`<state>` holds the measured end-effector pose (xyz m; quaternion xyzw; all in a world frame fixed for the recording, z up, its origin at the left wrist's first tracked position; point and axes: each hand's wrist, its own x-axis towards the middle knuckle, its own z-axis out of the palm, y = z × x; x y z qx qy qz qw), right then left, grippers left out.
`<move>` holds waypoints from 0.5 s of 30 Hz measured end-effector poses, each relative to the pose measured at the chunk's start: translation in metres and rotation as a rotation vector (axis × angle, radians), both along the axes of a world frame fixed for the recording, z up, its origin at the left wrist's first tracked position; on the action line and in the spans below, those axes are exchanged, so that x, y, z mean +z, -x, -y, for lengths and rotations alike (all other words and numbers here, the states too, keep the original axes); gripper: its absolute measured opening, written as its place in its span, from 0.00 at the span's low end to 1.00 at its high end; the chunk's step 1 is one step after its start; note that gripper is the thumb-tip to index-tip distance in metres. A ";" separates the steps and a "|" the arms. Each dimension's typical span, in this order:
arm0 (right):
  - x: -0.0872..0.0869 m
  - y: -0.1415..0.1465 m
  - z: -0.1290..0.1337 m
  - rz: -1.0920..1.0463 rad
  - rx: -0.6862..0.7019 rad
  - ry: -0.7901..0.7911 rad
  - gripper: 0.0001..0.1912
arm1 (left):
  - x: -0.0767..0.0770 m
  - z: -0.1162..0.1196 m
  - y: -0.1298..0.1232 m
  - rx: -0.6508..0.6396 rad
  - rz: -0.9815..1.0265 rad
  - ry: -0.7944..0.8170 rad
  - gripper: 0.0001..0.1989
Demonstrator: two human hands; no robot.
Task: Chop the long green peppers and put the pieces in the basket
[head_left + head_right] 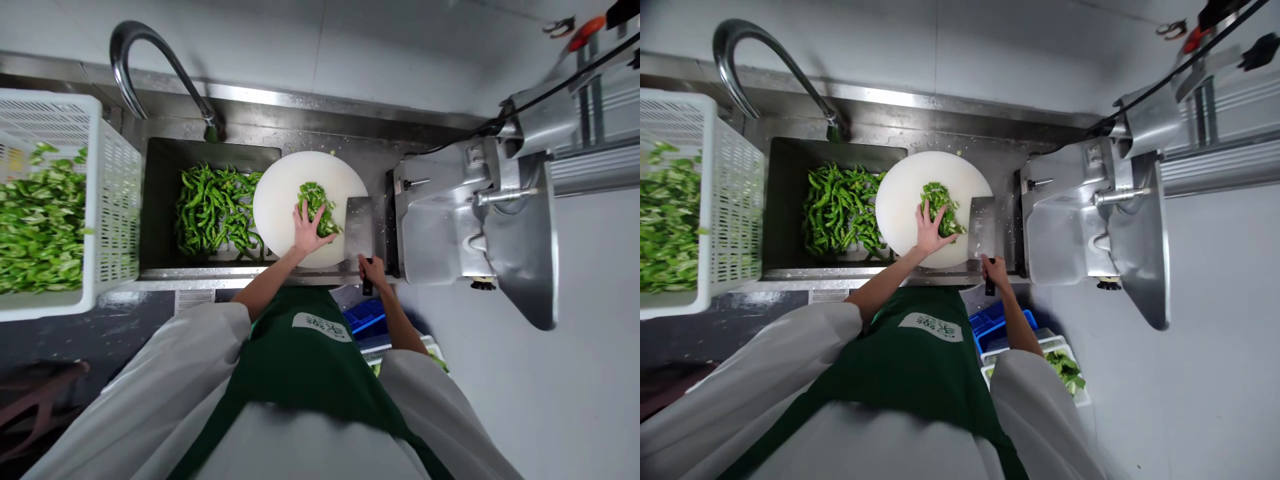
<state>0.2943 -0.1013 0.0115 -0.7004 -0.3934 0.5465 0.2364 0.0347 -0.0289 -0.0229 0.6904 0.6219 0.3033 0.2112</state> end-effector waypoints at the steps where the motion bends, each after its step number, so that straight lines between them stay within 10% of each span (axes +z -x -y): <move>1: -0.006 0.006 0.005 -0.030 -0.001 0.005 0.27 | 0.000 -0.001 -0.006 0.005 -0.016 0.000 0.52; 8: -0.024 0.093 0.012 -0.091 0.109 -0.048 0.20 | 0.002 -0.002 -0.025 0.024 -0.042 -0.020 0.41; 15: -0.021 0.110 0.022 -0.122 0.070 -0.089 0.20 | 0.011 0.000 -0.022 -0.052 -0.018 -0.033 0.37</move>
